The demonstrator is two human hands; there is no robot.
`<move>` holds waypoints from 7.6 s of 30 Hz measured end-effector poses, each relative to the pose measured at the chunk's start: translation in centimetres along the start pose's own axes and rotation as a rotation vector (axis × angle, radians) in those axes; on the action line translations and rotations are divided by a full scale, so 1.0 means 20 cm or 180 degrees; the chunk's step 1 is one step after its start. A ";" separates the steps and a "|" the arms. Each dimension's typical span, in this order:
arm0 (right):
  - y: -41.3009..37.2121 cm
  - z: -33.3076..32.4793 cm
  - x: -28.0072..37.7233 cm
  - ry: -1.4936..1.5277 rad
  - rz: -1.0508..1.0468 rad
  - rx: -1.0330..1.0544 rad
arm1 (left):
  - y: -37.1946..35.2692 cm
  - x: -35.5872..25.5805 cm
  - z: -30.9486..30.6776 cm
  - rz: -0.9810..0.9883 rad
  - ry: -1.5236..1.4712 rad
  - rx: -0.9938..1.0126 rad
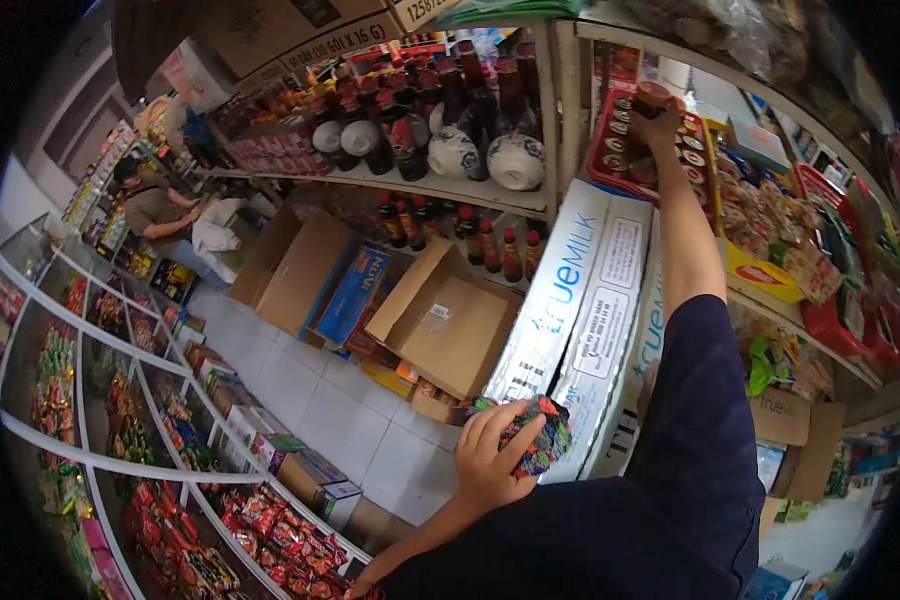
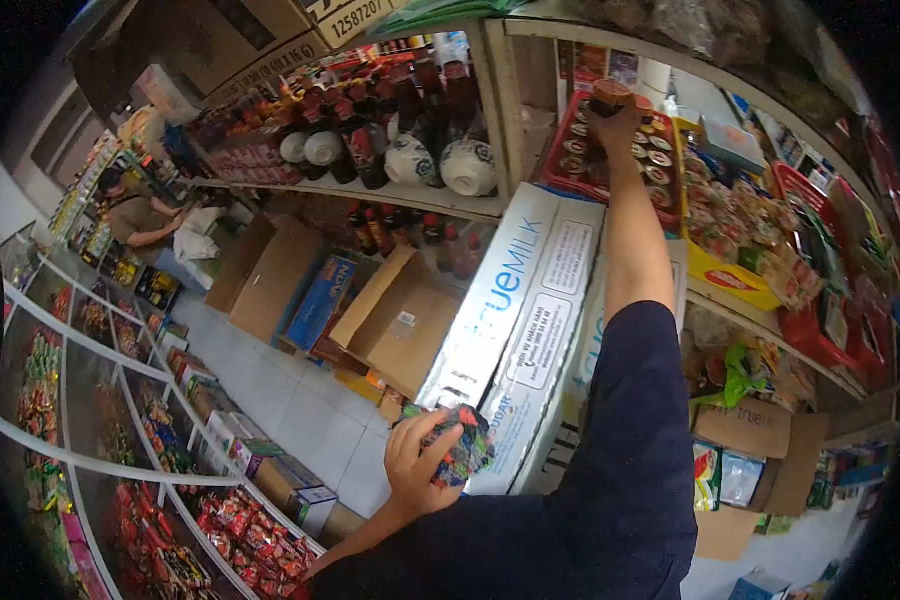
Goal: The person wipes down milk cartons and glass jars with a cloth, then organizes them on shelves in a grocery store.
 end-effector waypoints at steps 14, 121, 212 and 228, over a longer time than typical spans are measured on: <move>0.08 0.09 -0.33 0.0213 0.0811 0.0330 | 0.00 0.03 0.02 -0.0030 -0.0156 0.0007; -1.38 -0.97 0.75 0.5373 0.2578 0.2366 | 0.72 -0.19 0.17 0.2524 -0.1541 0.0539; -1.50 -1.14 1.29 -0.1739 -0.2527 0.0541 | 0.66 0.09 1.06 -0.1329 -0.6323 0.2034; -1.28 -1.20 1.30 -0.1997 -0.2353 0.0544 | 0.68 0.03 0.96 -0.1543 -0.6631 0.2050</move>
Point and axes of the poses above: each hand's wrist, its own y-axis towards the middle knuckle, its own z-axis out of the palm, x = y × z, the point moved 6 cm from there along y, towards the middle knuckle, and after that the axes turned 11 degrees about z, right-handed, at the moved point
